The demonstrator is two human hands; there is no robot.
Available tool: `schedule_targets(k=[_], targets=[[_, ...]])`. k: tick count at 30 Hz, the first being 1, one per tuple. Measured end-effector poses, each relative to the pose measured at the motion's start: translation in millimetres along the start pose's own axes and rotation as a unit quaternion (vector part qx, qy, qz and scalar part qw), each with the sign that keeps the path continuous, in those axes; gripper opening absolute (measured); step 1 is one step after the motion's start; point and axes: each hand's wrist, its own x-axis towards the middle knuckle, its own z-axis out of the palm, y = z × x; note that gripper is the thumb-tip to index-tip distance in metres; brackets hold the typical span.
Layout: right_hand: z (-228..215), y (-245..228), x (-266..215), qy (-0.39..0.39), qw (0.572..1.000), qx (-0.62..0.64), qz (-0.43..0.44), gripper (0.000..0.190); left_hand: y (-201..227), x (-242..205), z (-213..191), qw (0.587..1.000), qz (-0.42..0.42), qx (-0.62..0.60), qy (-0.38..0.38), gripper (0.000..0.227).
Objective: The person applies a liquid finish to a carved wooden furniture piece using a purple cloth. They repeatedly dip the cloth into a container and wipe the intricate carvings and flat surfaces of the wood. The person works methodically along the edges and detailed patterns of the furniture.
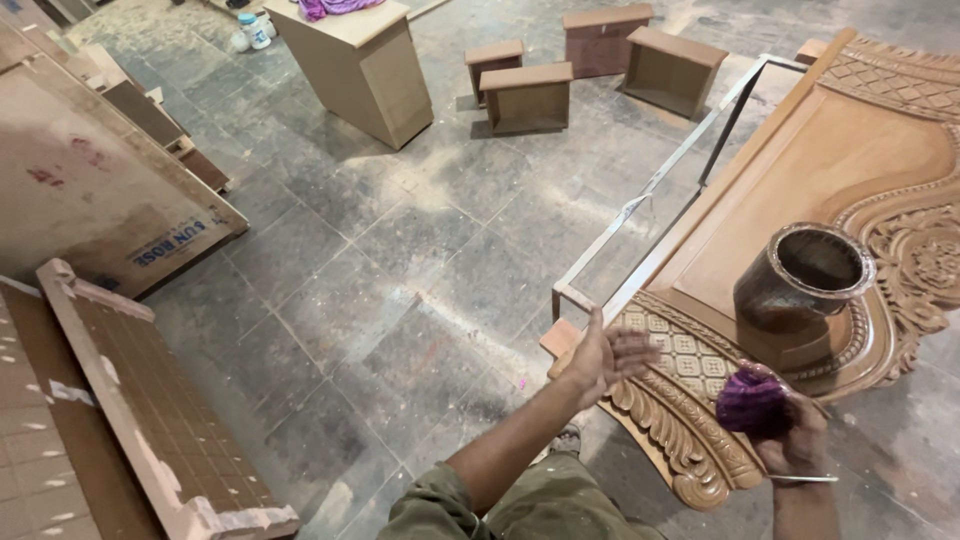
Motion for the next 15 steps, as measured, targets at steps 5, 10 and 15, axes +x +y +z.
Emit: schedule_targets(k=[5, 10, 15], targets=[[13.4, -2.3, -4.5, 0.029, 0.999, -0.001, -0.019, 0.058, 37.1, 1.5, -5.6, 0.985, 0.147, -0.043, 0.073, 0.102], [15.3, -4.3, -7.6, 0.032, 0.999, 0.000, -0.020, 0.049, 68.0, -3.0, -7.9, 0.951, 0.247, -0.088, 0.166, 0.106], [2.7, 9.5, -6.0, 0.045, 0.999, 0.001, -0.012, 0.042, 51.4, -19.8, 6.6, 0.980, 0.151, -0.063, 0.110, 0.107]])
